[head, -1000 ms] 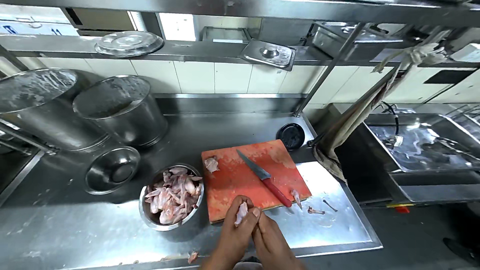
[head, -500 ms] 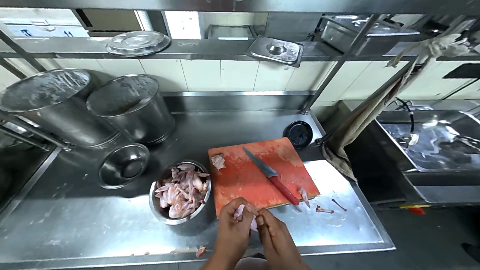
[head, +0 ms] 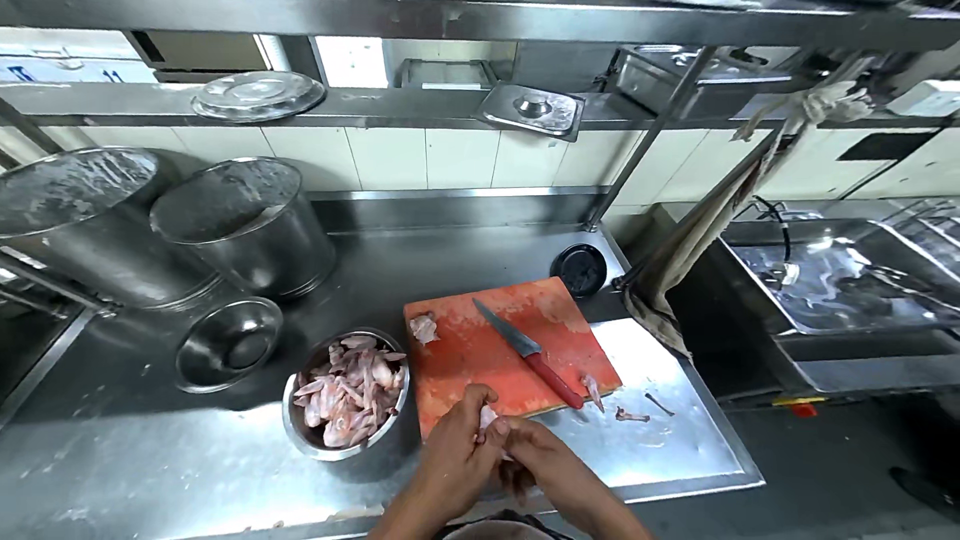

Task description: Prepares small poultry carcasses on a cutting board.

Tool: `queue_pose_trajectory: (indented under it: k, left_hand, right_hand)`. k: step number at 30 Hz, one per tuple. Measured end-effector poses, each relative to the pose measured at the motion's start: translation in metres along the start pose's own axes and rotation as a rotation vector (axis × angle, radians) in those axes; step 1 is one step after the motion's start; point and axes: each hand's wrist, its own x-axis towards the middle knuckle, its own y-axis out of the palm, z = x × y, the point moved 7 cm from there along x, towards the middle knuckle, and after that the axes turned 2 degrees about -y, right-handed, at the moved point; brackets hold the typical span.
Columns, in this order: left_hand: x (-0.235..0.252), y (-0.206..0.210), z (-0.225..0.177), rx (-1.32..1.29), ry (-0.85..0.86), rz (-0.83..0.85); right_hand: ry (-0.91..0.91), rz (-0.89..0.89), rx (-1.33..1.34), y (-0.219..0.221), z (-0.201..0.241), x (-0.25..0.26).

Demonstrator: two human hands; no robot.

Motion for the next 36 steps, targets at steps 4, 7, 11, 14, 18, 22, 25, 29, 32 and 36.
queue_pose_trajectory:
  k: [4,7,11,14,18,22,25,29,32,36]
  left_hand:
    - [0.001,0.0,0.005,0.032,0.038,-0.041]
    - [0.0,-0.01,0.004,0.228,0.166,-0.291]
    - [0.0,-0.009,0.0,0.565,0.224,-0.242]
    - [-0.001,-0.008,0.002,0.449,0.238,-0.126]
    - [0.004,-0.018,0.015,-0.029,0.24,-0.103]
    - [0.007,-0.022,0.027,-0.333,0.166,-0.161]
    - [0.01,-0.033,0.045,-0.506,0.032,-0.222]
    - [0.009,-0.031,0.052,-0.762,-0.134,-0.248]
    - [0.008,-0.019,0.052,-0.949,-0.304,-0.25]
    - [0.009,-0.013,0.061,-0.849,-0.415,-0.22]
  right_hand:
    - [0.09,0.083,0.174,-0.001,-0.012,-0.002]
    - [0.116,0.026,0.175,0.003,-0.024,0.0]
    - [0.012,-0.104,-0.229,-0.006,-0.031,0.005]
    - [-0.094,-0.159,-0.475,-0.01,-0.029,0.008]
    - [-0.143,-0.236,-0.412,-0.004,-0.019,0.002]
    - [-0.098,-0.258,-0.25,-0.006,-0.024,-0.01]
    - [-0.089,-0.267,-0.201,-0.009,-0.029,-0.018]
    - [-0.082,-0.265,-0.144,-0.007,-0.028,-0.024]
    - [-0.132,-0.282,-0.131,-0.01,-0.028,-0.023]
    - [-0.156,-0.342,-0.266,-0.029,-0.031,-0.016]
